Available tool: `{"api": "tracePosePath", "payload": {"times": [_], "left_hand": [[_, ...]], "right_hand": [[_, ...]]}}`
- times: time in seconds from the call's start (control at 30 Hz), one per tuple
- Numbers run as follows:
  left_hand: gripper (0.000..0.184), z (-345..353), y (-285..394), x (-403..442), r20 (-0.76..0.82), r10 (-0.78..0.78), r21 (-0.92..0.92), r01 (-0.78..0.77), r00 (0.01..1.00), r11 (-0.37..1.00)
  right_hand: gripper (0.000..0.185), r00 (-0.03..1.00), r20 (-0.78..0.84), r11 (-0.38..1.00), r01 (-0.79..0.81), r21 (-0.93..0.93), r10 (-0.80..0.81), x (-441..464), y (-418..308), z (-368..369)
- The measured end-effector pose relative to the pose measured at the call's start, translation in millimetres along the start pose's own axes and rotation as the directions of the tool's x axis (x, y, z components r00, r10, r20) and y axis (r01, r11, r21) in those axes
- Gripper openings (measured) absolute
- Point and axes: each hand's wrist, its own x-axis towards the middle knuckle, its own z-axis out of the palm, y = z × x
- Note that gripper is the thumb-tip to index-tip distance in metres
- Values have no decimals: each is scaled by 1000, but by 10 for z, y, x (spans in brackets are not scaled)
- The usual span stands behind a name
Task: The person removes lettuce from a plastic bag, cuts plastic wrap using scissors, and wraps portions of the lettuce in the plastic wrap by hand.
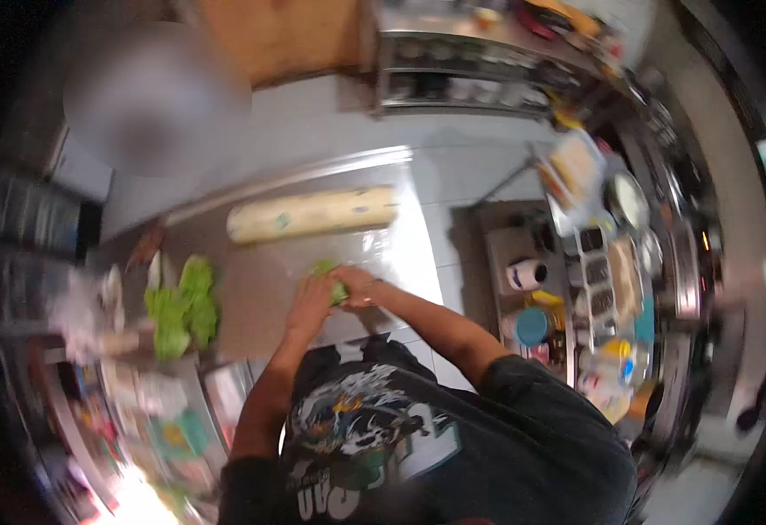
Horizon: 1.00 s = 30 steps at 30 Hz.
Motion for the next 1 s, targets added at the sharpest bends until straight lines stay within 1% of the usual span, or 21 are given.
{"api": "tracePosePath", "payload": {"times": [0.07, 0.1, 0.17, 0.2, 0.23, 0.3, 0.37, 0.4, 0.47, 0.5, 0.53, 0.57, 0.63, 0.7, 0.73, 0.77, 0.83, 0.87, 0.9, 0.97, 1.0], "left_hand": [[74, -162, -40, 52, 27, 31, -61, -29, 999, 998], [79, -217, -104, 106, 80, -6, -150, 18, 997, 988], [85, -288, -216, 328, 149, -14, -216, 46, 989, 975], [81, -236, -334, 527, 192, 6, -272, 47, 981, 961], [79, -245, -398, 586, 219, 13, -287, 52, 976, 956], [69, -274, -437, 706, 264, -22, -335, 113, 964, 936], [63, -226, -636, 891, 269, -62, -354, 158, 961, 922], [61, -32, -819, 977, 315, -45, -463, 195, 948, 865], [59, 0, -975, 1077, 367, -19, -560, 237, 930, 794], [60, -31, -985, 1140, 483, 10, -630, 339, 876, 699], [61, -17, -1059, 1178, 588, 57, -670, 446, 807, 593], [61, 175, -1202, 1215, 597, 62, -666, 450, 800, 595], [58, 838, -1626, 1319, 623, -44, -720, 595, 781, 357], [57, 190, -1273, 1275, 612, -74, -727, 597, 788, 341], [57, -65, -1075, 1267, 599, -106, -734, 597, 794, 325], [57, -28, -1036, 1282, 600, -103, -732, 596, 794, 329], [58, 111, -1079, 1172, 253, -197, -644, 317, 947, 696], [61, 171, -1147, 1171, 150, -107, -595, 177, 983, 784], [61, 269, -1220, 1138, 150, -101, -587, 171, 984, 792], [75, 426, -1294, 1026, 10, 119, -231, -113, 993, 966], [75, 243, -1187, 967, 10, 122, -227, -117, 992, 967]], "right_hand": [[82, 990, 108, 995, -94, -23, 96, 94, 69, 45], [82, 990, 71, 993, -117, -23, 118, 118, 81, -12], [84, 935, 272, 970, -241, 14, 228, 203, -7, -164], [80, 931, 286, 951, -275, 145, 226, 187, -24, -330], [80, 938, 260, 949, -275, 155, 229, 146, -103, -351], [75, 925, 6, 916, -377, -141, 381, 92, -295, -300], [78, 962, -58, 912, -270, -310, 266, 39, -370, -338], [78, 963, -72, 912, -269, -311, 259, 11, -348, -271], [88, 946, -323, 875, -150, -461, -8, -35, -233, -39], [88, 945, -326, 876, -157, -455, -1, -35, -263, -84], [92, 965, -256, 892, -164, -422, 57, -15, -307, -167], [96, 977, -180, 905, -175, -387, 112, 29, -344, -249], [97, 972, -158, 896, -222, -384, 173, 202, -328, -344], [89, 972, 0, 872, -210, -442, 234, 374, -159, -424], [89, 971, -5, 872, -216, -439, 238, 427, -108, -429], [85, 969, 15, 862, -211, -461, 245, 479, -48, -448], [80, 968, 28, 854, -206, -478, 249, 591, 58, -425], [76, 957, 50, 840, -226, -494, 287, 657, 92, -380], [72, 943, 69, 825, -249, -507, 327, 717, 128, -338], [69, 942, 52, 834, -266, -484, 331, 788, 155, -324], [70, 923, 113, 854, -286, -434, 367, 833, 151, -352]]}}
